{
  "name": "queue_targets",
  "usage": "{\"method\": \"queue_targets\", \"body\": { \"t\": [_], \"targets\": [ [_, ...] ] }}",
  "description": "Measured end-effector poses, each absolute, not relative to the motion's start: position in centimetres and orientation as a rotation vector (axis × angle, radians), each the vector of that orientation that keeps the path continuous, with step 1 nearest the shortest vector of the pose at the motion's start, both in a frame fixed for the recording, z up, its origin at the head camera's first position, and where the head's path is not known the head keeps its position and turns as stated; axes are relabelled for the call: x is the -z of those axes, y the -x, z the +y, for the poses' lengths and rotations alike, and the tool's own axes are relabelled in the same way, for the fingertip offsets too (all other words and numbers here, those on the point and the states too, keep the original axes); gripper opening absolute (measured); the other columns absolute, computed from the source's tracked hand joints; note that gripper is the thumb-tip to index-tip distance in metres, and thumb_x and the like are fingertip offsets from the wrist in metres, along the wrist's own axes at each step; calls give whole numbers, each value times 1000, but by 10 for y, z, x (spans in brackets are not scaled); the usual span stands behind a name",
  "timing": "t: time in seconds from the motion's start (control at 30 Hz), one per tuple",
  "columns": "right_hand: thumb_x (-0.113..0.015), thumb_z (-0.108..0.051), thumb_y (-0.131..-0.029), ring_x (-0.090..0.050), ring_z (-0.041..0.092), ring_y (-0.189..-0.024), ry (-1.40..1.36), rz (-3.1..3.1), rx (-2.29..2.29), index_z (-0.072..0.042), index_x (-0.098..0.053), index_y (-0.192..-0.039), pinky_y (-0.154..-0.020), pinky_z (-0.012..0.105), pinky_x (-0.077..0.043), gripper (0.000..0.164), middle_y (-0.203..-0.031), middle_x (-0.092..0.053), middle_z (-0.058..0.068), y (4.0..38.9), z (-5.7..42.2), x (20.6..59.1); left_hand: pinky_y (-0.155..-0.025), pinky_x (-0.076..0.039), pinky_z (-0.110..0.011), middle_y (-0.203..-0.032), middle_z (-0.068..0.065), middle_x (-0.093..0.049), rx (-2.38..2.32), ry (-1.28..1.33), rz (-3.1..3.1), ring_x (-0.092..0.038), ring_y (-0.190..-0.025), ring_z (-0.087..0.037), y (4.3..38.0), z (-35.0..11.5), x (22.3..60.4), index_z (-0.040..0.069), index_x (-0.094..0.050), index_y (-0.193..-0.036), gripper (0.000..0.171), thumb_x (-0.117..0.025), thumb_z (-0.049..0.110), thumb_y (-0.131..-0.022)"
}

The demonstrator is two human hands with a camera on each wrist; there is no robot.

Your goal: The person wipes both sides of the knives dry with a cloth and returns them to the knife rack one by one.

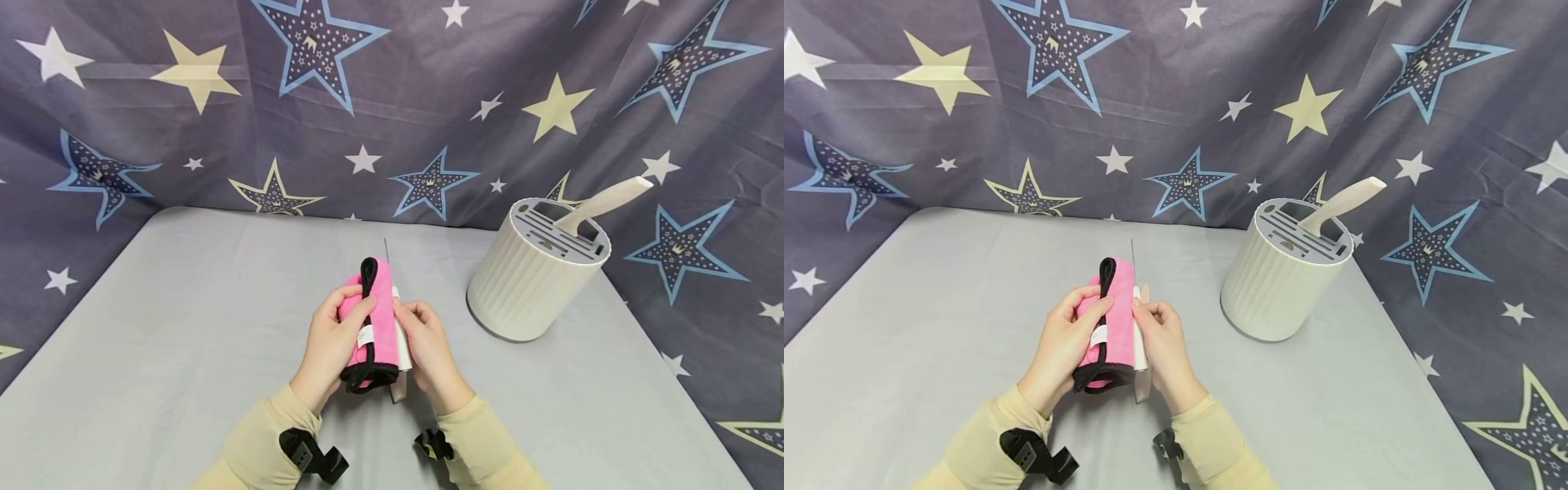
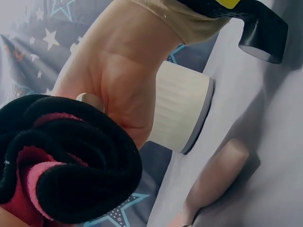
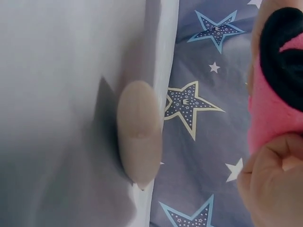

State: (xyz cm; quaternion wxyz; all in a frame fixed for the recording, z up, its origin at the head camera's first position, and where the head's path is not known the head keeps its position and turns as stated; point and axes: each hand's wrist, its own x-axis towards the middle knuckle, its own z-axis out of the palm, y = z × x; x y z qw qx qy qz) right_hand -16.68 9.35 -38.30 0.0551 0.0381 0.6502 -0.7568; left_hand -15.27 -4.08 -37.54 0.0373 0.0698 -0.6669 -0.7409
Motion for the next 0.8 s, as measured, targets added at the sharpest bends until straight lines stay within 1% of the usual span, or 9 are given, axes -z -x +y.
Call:
{"method": "queue_targets", "body": {
  "t": [0.13, 0.27, 0.37, 0.53, 0.8],
  "targets": [
    [-58, -27, -98, -56, 8, -61, -173, 1971, 2359, -9, -51, -85, -54, 22, -48, 23, -74, -56, -1, 170, 91, 384, -73, -53, -24, -133, -3, -60, 2293, -215, -2023, -62, -93, -14, 152, -36, 374, 10, -65, -121, 29, -67, 21, -94],
    [-58, -27, -98, -56, 8, -63, -217, 1922, 2456, -10, -49, -85, -56, 22, -48, 23, -75, -55, 0, 173, 88, 383, -70, -53, -24, -117, -11, -64, 2324, -223, -2016, -62, -84, -13, 148, -31, 373, 9, -65, -120, 29, -67, 20, -93],
    [-58, -26, -98, -56, 7, -63, -242, 1871, 2510, -11, -46, -84, -56, 21, -47, 24, -74, -54, -1, 176, 88, 383, -69, -52, -25, -114, -12, -65, 2328, -218, -2033, -62, -82, -13, 145, -29, 374, 9, -65, -119, 29, -67, 20, -93],
    [-56, -25, -100, -57, 6, -62, -266, 1786, 2559, -12, -43, -83, -55, 19, -47, 25, -77, -56, -1, 180, 91, 382, -69, -52, -25, -114, -11, -66, 2341, -193, -2053, -61, -82, -12, 140, -25, 376, 8, -64, -120, 31, -68, 21, -93],
    [-54, -26, -100, -59, 8, -62, -273, 1752, 2558, -11, -43, -85, -55, 20, -48, 24, -80, -57, 1, 182, 92, 382, -67, -53, -26, -109, -9, -66, 2397, -179, -2041, -62, -79, -12, 136, -23, 377, 8, -63, -120, 32, -68, 24, -93]
  ]
}}
